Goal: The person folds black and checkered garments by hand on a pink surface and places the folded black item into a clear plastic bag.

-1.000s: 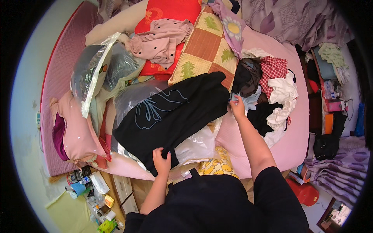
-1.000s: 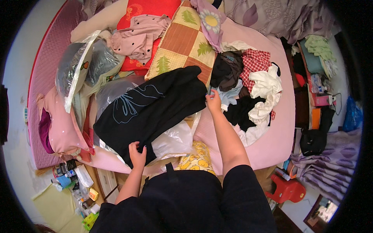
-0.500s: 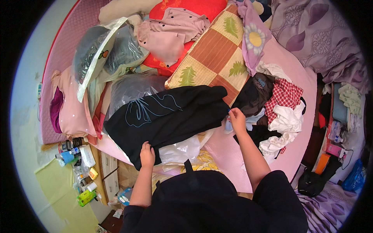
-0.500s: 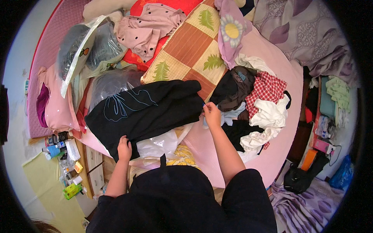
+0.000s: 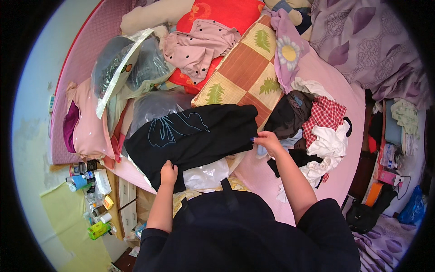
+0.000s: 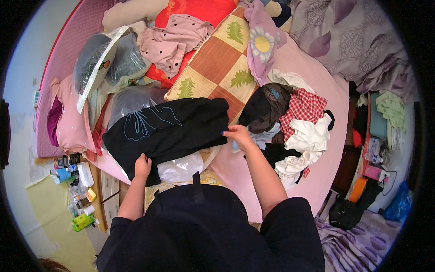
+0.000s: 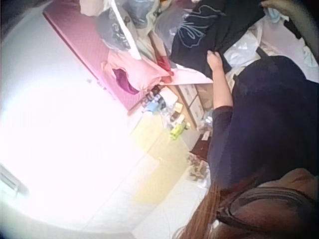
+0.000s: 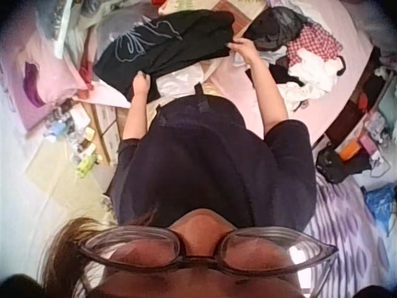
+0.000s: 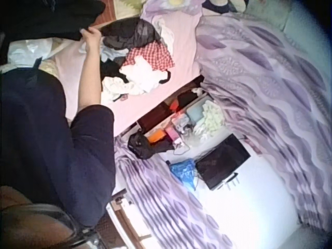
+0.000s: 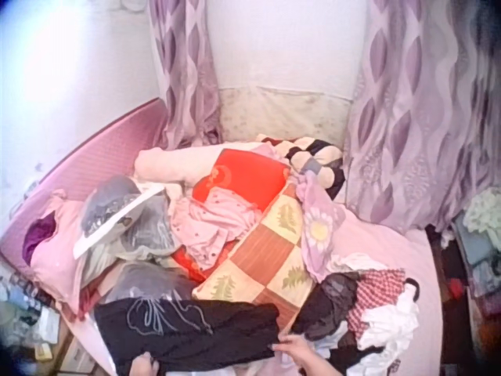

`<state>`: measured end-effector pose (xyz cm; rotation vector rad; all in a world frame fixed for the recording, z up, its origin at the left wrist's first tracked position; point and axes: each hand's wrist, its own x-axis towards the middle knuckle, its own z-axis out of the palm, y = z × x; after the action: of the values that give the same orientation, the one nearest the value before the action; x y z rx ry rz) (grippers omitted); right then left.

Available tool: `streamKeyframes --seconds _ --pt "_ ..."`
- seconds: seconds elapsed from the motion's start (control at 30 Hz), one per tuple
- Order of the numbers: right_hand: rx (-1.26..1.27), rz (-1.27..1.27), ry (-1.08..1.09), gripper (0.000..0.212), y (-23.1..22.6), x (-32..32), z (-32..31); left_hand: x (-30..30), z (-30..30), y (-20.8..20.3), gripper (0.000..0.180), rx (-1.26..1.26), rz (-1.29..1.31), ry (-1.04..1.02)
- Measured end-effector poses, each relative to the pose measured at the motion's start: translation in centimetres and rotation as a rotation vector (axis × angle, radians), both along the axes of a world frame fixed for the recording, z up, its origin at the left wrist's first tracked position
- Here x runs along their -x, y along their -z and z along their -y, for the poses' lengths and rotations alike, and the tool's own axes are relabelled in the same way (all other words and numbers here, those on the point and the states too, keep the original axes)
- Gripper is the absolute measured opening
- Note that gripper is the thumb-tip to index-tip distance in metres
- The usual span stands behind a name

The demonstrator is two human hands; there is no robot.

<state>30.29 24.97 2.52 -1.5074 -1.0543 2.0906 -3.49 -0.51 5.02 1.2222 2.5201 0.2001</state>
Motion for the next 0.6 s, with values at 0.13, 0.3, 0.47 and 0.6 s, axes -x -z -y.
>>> streamKeyframes --seconds 0.13,0.3,0.47,0.6 --pt "-0.262 0.231 -0.312 0.018 1.4 -0.7 0.5 0.7 -0.1 0.1 0.012 0.112 0.005 0.028" --pt "-1.067 0.565 -0.372 0.011 3.3 -1.6 -0.6 1.5 -0.2 0.6 0.014 0.114 0.008 0.077" --pt "-0.16 0.115 -0.178 0.014 0.3 -0.3 -1.4 1.6 0.4 0.8 0.013 0.179 0.011 0.156" --pt "-0.209 0.273 -0.164 0.016 0.2 0.1 -1.7 1.4 -0.3 0.3 0.013 0.208 0.012 0.252"
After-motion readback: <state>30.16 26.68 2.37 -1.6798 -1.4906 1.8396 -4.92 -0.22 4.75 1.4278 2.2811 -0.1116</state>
